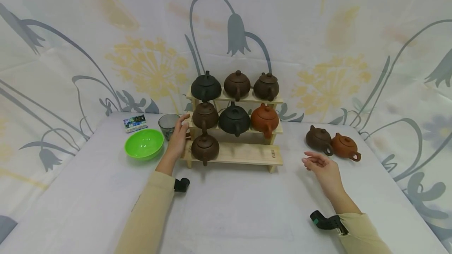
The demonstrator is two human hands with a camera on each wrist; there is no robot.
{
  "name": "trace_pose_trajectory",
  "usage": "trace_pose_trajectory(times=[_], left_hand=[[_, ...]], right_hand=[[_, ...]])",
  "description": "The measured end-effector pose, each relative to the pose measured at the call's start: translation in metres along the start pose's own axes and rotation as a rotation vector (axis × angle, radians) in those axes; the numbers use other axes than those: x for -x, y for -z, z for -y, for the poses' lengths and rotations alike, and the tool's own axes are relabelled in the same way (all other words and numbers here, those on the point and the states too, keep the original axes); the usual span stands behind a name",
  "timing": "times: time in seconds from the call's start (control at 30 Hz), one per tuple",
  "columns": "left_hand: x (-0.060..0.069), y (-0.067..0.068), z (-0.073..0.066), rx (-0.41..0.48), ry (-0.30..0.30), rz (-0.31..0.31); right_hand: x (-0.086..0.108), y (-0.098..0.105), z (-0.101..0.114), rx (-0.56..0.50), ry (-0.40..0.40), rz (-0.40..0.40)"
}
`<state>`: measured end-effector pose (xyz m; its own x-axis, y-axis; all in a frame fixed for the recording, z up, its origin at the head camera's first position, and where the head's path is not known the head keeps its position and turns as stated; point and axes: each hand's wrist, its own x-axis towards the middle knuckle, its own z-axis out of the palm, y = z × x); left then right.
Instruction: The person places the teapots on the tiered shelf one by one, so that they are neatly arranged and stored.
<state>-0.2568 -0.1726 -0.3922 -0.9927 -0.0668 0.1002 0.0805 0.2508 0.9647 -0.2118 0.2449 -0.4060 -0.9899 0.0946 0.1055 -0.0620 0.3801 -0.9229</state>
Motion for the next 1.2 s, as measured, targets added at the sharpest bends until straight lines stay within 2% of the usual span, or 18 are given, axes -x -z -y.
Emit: trace_pose_trajectory(times=[0.27,0.63,0.9,1.03,1.13,1.2], left_hand=[[0.001,0.000,0.000,0.013,-0.002,0.001],[0.001,0.000,0.001,0.007,0.005,0.002],[0.000,0.000,0.001,0.006,0.011,-0.001],[0.000,0.000,0.000,-0.001,0.018,-0.002],[0.001,-0.001,-0.002,-0.002,0.022,-0.006],[0.001,-0.001,-0.003,-0.002,0.021,-0.011]], right_hand=[[-0.010,0.017,-0.007,0.022,-0.010,-0.043],[-0.025,0.042,-0.019,-0.036,0.004,-0.129],[-0.035,0.059,-0.027,-0.109,-0.073,-0.170],[-0.038,0.063,-0.032,-0.020,-0.131,-0.140],[-0.041,0.064,-0.035,0.072,-0.174,-0.085],[-0.042,0.063,-0.037,0.095,-0.190,-0.042]])
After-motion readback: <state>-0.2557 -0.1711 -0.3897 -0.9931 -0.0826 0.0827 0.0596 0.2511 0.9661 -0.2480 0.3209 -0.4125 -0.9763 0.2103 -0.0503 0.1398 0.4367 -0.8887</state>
